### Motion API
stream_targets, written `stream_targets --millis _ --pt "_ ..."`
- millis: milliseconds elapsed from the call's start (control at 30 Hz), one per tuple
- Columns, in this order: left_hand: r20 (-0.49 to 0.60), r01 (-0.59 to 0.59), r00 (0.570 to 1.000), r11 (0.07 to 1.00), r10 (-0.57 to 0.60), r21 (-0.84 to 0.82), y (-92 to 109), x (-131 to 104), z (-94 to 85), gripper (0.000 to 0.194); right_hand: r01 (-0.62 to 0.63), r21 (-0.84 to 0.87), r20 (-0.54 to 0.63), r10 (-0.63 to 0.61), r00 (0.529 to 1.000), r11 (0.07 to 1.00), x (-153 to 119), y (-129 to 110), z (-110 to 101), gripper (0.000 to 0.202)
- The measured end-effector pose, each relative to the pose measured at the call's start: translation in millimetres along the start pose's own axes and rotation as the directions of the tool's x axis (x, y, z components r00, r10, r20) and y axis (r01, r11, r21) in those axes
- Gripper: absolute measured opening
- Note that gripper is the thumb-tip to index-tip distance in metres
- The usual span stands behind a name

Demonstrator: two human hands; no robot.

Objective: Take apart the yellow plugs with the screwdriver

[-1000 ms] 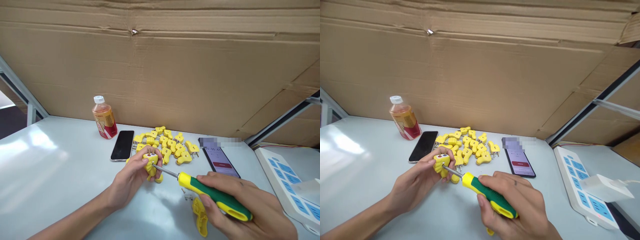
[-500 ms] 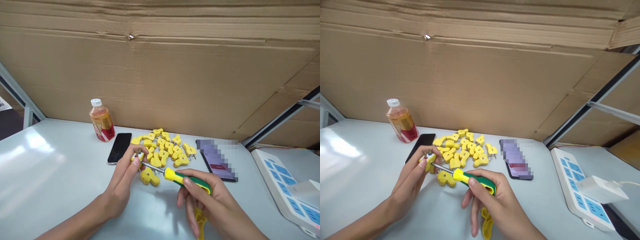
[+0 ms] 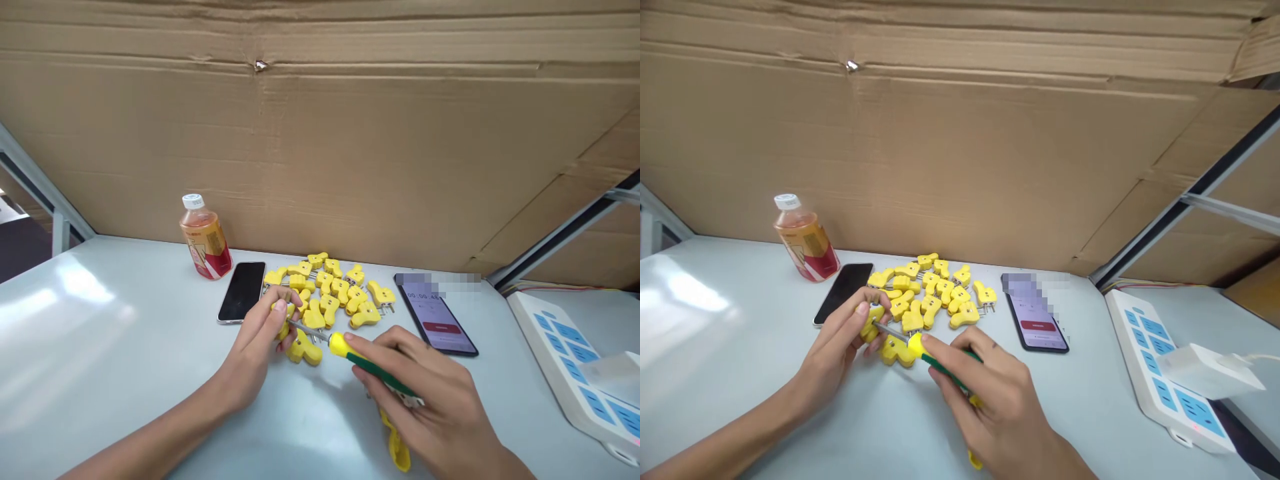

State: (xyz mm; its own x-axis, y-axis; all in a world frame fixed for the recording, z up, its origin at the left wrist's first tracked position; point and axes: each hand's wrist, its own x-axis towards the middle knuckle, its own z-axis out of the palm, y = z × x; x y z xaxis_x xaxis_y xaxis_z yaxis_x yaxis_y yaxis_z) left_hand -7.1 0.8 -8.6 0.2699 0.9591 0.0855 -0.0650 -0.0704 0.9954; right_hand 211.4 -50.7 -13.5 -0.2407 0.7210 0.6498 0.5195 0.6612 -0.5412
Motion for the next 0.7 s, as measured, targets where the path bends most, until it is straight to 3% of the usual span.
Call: stream_targets --millis 67,133,167,200,233,267,367,433,467,533,633,700 --pt "-0.015 0.031 0.999 0.997 -0.032 -0.076 0 1 1.6 0.038 -0.231 0.173 -0.021 0.238 0.971 0.958 1 -5 2 0.023" --pt "-0.018 0.048 0.999 0.99 -0.051 -0.131 -3 1 2.5 0.04 -0.518 0.312 0.08 0.521 0.85 0.797 3 -11 2 0.036" --pt "-0.012 0.058 0.998 0.986 -0.061 -0.158 -4 0 2.8 0.041 -0.617 0.336 0.147 0.607 0.781 0.712 5 -13 1 0.046" --pt "-0.002 0.071 0.997 0.98 -0.073 -0.184 -6 0 3.1 0.041 -0.665 0.339 0.186 0.645 0.741 0.665 6 -15 0 0.052" --pt "0.007 0.085 0.996 0.974 -0.085 -0.209 -7 0 3.5 0.042 -0.668 0.323 0.191 0.645 0.74 0.671 8 -15 -2 0.052" --pt "0.015 0.097 0.995 0.968 -0.097 -0.232 -7 0 4.0 0.041 -0.628 0.291 0.156 0.612 0.775 0.721 9 -14 -4 0.046" --pt "0.035 0.139 0.99 0.946 -0.135 -0.293 -7 0 6.1 0.039 -0.353 0.149 -0.017 0.359 0.933 0.924 13 -8 -11 0.014" --pt "0.049 0.156 0.988 0.932 -0.148 -0.328 -6 -1 7.7 0.039 -0.217 0.097 -0.095 0.226 0.969 0.971 13 -6 -14 0.007" --pt "0.057 0.164 0.987 0.925 -0.153 -0.343 -5 -1 8.4 0.039 -0.206 0.099 -0.122 0.217 0.968 0.974 13 -6 -15 0.011" --pt "0.07 0.178 0.984 0.913 -0.163 -0.367 -4 -3 9.3 0.04 -0.294 0.152 -0.124 0.313 0.942 0.944 11 -8 -14 0.01" --pt "0.093 0.196 0.98 0.905 -0.174 -0.377 -4 -3 8.4 0.04 -0.494 0.219 0.019 0.502 0.865 0.842 9 -11 -12 0.033" --pt "0.118 0.195 0.979 0.915 -0.164 -0.353 -4 -2 6.4 0.04 -0.53 0.187 0.067 0.528 0.847 0.827 10 -10 -13 0.037"
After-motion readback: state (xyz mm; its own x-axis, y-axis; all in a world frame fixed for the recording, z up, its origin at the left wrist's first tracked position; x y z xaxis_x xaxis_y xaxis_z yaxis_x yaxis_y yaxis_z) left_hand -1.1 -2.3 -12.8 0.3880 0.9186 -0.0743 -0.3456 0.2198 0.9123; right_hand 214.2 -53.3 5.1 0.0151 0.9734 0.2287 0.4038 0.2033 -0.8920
